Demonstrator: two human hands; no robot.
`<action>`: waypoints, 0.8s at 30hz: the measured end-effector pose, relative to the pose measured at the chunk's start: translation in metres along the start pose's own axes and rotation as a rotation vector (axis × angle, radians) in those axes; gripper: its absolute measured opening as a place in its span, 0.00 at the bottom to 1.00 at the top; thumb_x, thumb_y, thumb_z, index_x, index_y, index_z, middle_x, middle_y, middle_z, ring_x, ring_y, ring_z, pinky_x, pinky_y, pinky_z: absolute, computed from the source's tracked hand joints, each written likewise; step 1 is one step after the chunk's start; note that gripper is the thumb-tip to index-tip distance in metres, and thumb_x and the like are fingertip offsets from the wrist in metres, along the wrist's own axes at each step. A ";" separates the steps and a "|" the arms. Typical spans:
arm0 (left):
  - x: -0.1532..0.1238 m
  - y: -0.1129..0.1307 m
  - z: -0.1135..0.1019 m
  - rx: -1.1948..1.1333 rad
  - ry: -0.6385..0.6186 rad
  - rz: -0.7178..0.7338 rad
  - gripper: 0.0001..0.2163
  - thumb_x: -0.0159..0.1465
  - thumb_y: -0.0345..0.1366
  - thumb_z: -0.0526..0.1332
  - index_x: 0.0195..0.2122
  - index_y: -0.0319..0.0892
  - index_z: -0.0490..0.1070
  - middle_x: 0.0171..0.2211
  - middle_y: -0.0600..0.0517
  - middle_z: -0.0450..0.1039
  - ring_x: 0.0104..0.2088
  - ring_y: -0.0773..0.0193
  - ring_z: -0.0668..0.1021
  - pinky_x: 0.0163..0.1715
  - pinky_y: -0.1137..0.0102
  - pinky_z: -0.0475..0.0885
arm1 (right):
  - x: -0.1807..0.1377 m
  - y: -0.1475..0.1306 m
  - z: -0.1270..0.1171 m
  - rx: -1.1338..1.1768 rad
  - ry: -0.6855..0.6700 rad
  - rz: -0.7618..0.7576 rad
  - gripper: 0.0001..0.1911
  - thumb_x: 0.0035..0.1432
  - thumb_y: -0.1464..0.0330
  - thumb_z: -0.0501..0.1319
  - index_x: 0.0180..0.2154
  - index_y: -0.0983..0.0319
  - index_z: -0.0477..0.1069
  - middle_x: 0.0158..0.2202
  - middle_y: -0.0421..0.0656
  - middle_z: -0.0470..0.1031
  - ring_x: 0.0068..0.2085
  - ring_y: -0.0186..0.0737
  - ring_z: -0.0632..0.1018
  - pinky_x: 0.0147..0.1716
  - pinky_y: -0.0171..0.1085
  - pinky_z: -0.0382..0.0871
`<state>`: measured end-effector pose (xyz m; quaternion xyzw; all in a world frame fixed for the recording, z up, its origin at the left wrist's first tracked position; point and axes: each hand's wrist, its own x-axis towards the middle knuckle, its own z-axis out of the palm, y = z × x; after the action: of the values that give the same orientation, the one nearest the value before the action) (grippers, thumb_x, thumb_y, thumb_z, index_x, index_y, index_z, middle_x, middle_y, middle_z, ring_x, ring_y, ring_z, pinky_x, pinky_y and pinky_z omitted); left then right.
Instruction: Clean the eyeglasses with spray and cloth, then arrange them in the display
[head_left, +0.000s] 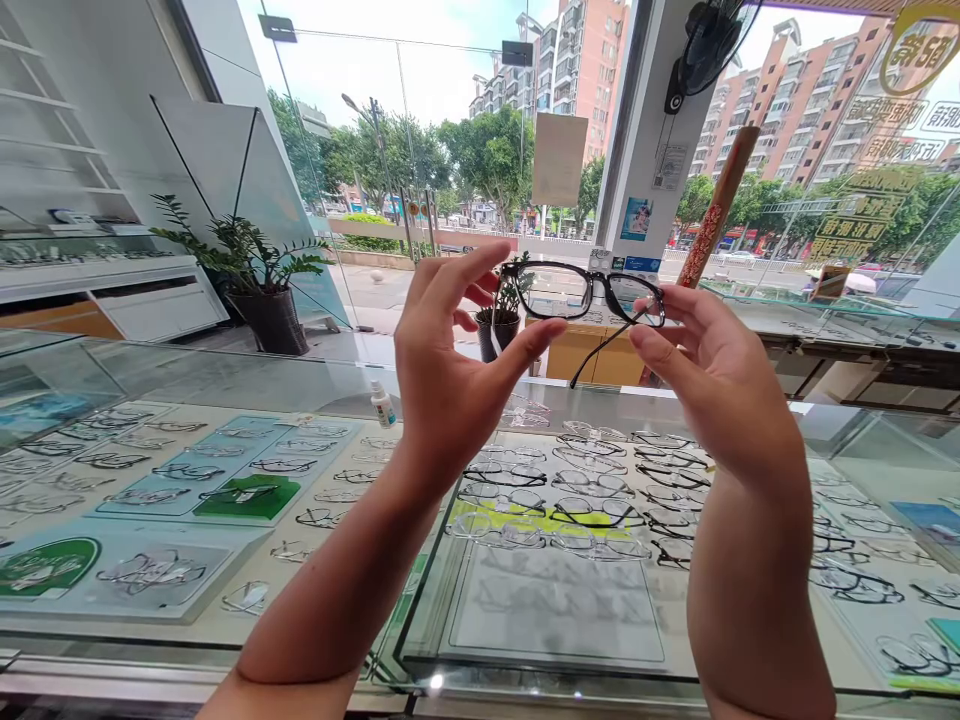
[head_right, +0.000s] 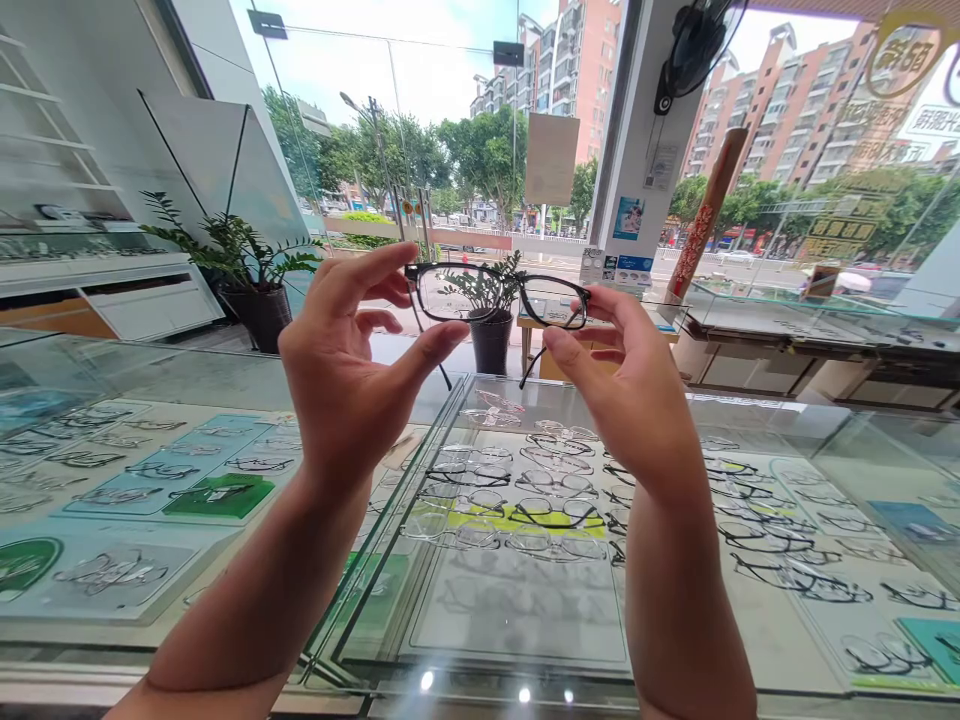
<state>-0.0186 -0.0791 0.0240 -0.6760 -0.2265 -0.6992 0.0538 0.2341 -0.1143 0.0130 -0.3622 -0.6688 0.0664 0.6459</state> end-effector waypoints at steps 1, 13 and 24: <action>0.000 0.000 0.000 0.002 0.002 0.002 0.30 0.65 0.61 0.80 0.64 0.55 0.81 0.55 0.48 0.82 0.52 0.52 0.84 0.45 0.59 0.84 | 0.000 0.000 0.000 -0.004 0.001 0.001 0.29 0.70 0.47 0.75 0.65 0.51 0.79 0.61 0.50 0.85 0.51 0.49 0.88 0.51 0.53 0.90; 0.008 -0.017 -0.003 -0.054 -0.061 -0.050 0.26 0.68 0.59 0.78 0.63 0.56 0.83 0.55 0.47 0.86 0.51 0.54 0.86 0.42 0.62 0.84 | 0.004 -0.010 0.007 -0.163 0.090 -0.069 0.32 0.66 0.46 0.77 0.64 0.51 0.77 0.61 0.50 0.85 0.54 0.54 0.88 0.55 0.57 0.87; 0.006 -0.023 0.002 0.033 -0.042 0.033 0.31 0.67 0.59 0.79 0.67 0.54 0.80 0.60 0.47 0.85 0.55 0.51 0.87 0.46 0.61 0.84 | 0.002 -0.017 0.013 -0.277 0.163 -0.130 0.29 0.66 0.55 0.77 0.65 0.52 0.76 0.63 0.49 0.85 0.57 0.56 0.87 0.55 0.58 0.86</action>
<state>-0.0259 -0.0561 0.0241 -0.6934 -0.2276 -0.6799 0.0717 0.2158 -0.1207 0.0225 -0.4078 -0.6390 -0.0981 0.6449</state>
